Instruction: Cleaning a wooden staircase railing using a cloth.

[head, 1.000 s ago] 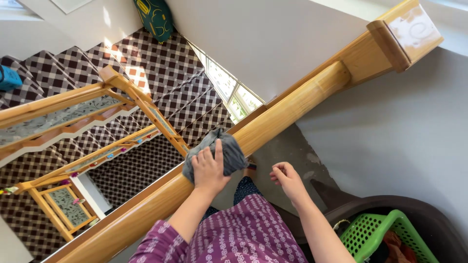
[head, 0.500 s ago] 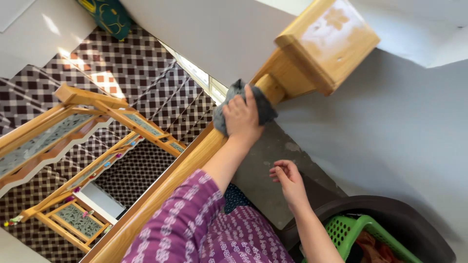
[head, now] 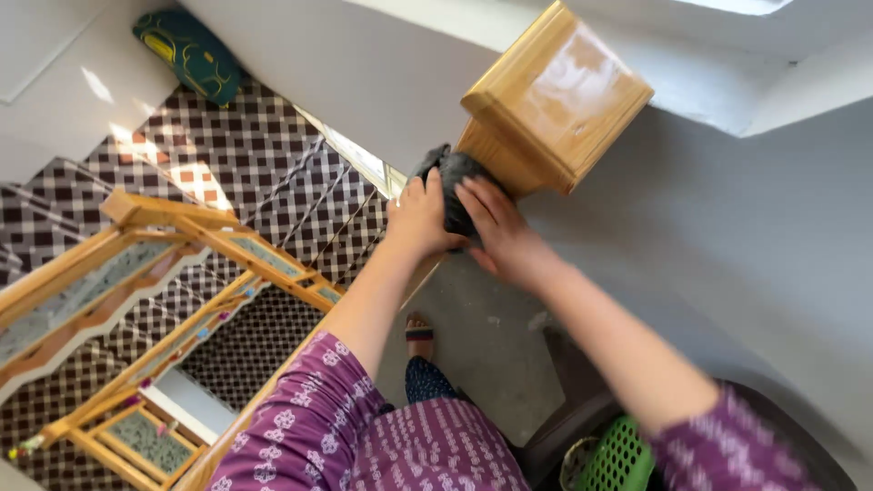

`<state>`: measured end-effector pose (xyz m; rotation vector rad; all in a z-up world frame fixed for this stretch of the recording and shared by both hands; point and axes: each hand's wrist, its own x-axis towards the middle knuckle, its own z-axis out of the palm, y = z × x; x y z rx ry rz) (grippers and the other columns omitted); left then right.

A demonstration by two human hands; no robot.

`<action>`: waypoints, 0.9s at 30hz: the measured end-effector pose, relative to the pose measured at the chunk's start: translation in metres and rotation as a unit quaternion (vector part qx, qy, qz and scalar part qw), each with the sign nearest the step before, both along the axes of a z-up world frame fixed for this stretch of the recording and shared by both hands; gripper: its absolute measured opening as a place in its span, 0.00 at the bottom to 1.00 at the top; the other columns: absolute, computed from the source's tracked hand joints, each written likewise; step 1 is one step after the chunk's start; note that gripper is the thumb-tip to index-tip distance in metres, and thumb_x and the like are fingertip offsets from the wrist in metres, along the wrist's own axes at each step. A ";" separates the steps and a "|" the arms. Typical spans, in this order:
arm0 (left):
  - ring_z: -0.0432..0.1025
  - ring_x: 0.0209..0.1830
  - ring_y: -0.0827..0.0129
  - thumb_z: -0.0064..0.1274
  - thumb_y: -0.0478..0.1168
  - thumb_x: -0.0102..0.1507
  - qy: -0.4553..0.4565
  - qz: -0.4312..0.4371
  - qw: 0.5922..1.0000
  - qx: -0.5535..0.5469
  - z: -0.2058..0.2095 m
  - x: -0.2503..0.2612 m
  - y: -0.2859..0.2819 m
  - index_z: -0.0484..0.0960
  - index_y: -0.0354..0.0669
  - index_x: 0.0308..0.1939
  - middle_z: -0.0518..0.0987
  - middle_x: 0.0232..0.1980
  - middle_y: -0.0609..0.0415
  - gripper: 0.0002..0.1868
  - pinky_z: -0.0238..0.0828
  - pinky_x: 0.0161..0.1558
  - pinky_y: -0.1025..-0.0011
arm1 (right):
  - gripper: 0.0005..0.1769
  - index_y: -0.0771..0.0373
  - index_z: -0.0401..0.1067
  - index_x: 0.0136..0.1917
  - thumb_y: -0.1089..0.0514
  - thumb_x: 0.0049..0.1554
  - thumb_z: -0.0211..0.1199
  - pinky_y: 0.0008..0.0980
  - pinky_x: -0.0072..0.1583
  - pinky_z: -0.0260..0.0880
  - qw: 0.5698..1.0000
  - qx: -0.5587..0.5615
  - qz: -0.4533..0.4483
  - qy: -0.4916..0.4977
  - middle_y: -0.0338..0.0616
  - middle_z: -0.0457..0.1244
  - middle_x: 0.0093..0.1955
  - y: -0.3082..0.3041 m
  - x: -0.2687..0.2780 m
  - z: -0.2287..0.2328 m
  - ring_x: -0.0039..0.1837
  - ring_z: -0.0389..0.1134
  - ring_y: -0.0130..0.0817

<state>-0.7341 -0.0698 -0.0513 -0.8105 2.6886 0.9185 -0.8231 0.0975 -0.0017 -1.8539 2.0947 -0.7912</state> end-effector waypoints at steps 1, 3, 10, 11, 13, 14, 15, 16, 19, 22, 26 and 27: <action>0.64 0.65 0.44 0.78 0.59 0.38 -0.002 0.005 1.000 0.002 -0.004 0.015 -0.005 0.44 0.32 0.76 0.65 0.65 0.35 0.76 0.66 0.60 0.53 | 0.49 0.66 0.49 0.79 0.62 0.48 0.66 0.52 0.75 0.53 1.000 0.002 0.005 -0.002 0.62 0.47 0.78 -0.007 0.001 -0.019 0.80 0.47 0.60; 0.66 0.65 0.47 0.78 0.55 0.39 0.052 -0.015 0.997 0.061 -0.021 0.032 -0.019 0.55 0.41 0.74 0.70 0.64 0.40 0.67 0.67 0.57 0.53 | 0.39 0.57 0.53 0.81 0.57 0.59 0.60 0.49 0.77 0.52 0.952 0.046 0.026 0.300 0.49 0.51 0.80 -0.027 -0.011 -0.066 0.82 0.49 0.48; 0.78 0.52 0.38 0.54 0.48 0.56 0.129 0.181 0.831 0.510 -0.088 -0.001 -0.049 0.85 0.29 0.42 0.86 0.46 0.38 0.23 0.72 0.48 0.58 | 0.36 0.66 0.57 0.75 0.55 0.56 0.59 0.51 0.79 0.47 0.907 0.068 0.128 0.395 0.52 0.53 0.77 -0.067 -0.038 -0.065 0.82 0.49 0.49; 0.77 0.50 0.37 0.53 0.47 0.57 0.160 0.192 0.843 0.475 -0.090 0.001 -0.043 0.84 0.28 0.38 0.84 0.45 0.34 0.21 0.73 0.48 0.55 | 0.36 0.65 0.59 0.72 0.56 0.52 0.62 0.52 0.80 0.46 0.927 0.074 0.134 0.341 0.53 0.54 0.73 -0.067 -0.034 -0.055 0.79 0.51 0.50; 0.75 0.49 0.37 0.52 0.46 0.57 0.192 0.200 0.854 0.441 -0.103 0.002 -0.038 0.83 0.27 0.34 0.83 0.44 0.31 0.20 0.73 0.48 0.52 | 0.36 0.65 0.60 0.69 0.58 0.49 0.65 0.52 0.80 0.45 0.945 0.080 0.136 0.288 0.54 0.56 0.70 -0.069 -0.029 -0.049 0.77 0.53 0.51; 0.74 0.51 0.37 0.45 0.46 0.60 0.244 0.187 0.891 0.334 -0.114 0.002 -0.040 0.83 0.28 0.37 0.81 0.46 0.31 0.21 0.70 0.51 0.52 | 0.37 0.64 0.61 0.69 0.58 0.47 0.67 0.51 0.80 0.44 0.943 0.077 0.120 0.302 0.53 0.56 0.69 -0.071 -0.026 -0.051 0.76 0.54 0.52; 0.73 0.52 0.37 0.39 0.46 0.63 0.294 0.166 0.914 0.225 -0.126 -0.002 -0.035 0.83 0.29 0.39 0.80 0.47 0.31 0.23 0.68 0.54 0.52 | 0.38 0.63 0.62 0.68 0.58 0.45 0.69 0.49 0.79 0.44 0.940 0.076 0.100 0.318 0.52 0.57 0.68 -0.066 -0.024 -0.054 0.76 0.54 0.52; 0.73 0.52 0.37 0.39 0.46 0.63 0.295 0.160 0.914 0.230 -0.117 0.001 -0.031 0.83 0.29 0.39 0.80 0.47 0.31 0.23 0.68 0.54 0.52 | 0.38 0.63 0.62 0.68 0.58 0.45 0.69 0.49 0.79 0.44 0.939 0.081 0.094 0.320 0.52 0.57 0.68 -0.061 -0.018 -0.050 0.76 0.54 0.52; 0.76 0.53 0.39 0.38 0.47 0.62 0.203 0.136 0.949 0.198 -0.086 0.018 -0.041 0.83 0.29 0.40 0.80 0.47 0.28 0.24 0.70 0.57 0.54 | 0.39 0.65 0.61 0.67 0.59 0.42 0.68 0.51 0.77 0.43 0.936 0.147 0.098 0.304 0.54 0.56 0.66 -0.075 0.000 -0.038 0.75 0.53 0.53; 0.71 0.55 0.37 0.39 0.48 0.61 0.163 0.143 0.965 0.146 -0.077 0.046 -0.037 0.85 0.31 0.41 0.79 0.51 0.31 0.25 0.67 0.59 0.53 | 0.41 0.66 0.61 0.67 0.60 0.41 0.67 0.49 0.75 0.45 0.916 0.141 0.120 0.355 0.53 0.57 0.66 -0.077 0.021 -0.038 0.73 0.54 0.52; 0.73 0.57 0.40 0.39 0.49 0.62 0.133 0.176 0.961 0.165 -0.087 0.100 -0.035 0.84 0.32 0.44 0.79 0.51 0.30 0.25 0.68 0.61 0.54 | 0.40 0.65 0.60 0.69 0.62 0.43 0.66 0.47 0.74 0.50 0.921 0.147 0.170 0.318 0.51 0.59 0.65 -0.078 0.063 -0.028 0.72 0.57 0.50; 0.74 0.57 0.41 0.39 0.48 0.62 0.144 0.171 0.961 0.163 -0.090 0.115 -0.035 0.84 0.31 0.44 0.80 0.50 0.30 0.24 0.70 0.61 0.55 | 0.40 0.64 0.60 0.69 0.63 0.43 0.66 0.46 0.74 0.51 0.925 0.141 0.182 0.304 0.50 0.59 0.64 -0.078 0.072 -0.029 0.72 0.57 0.49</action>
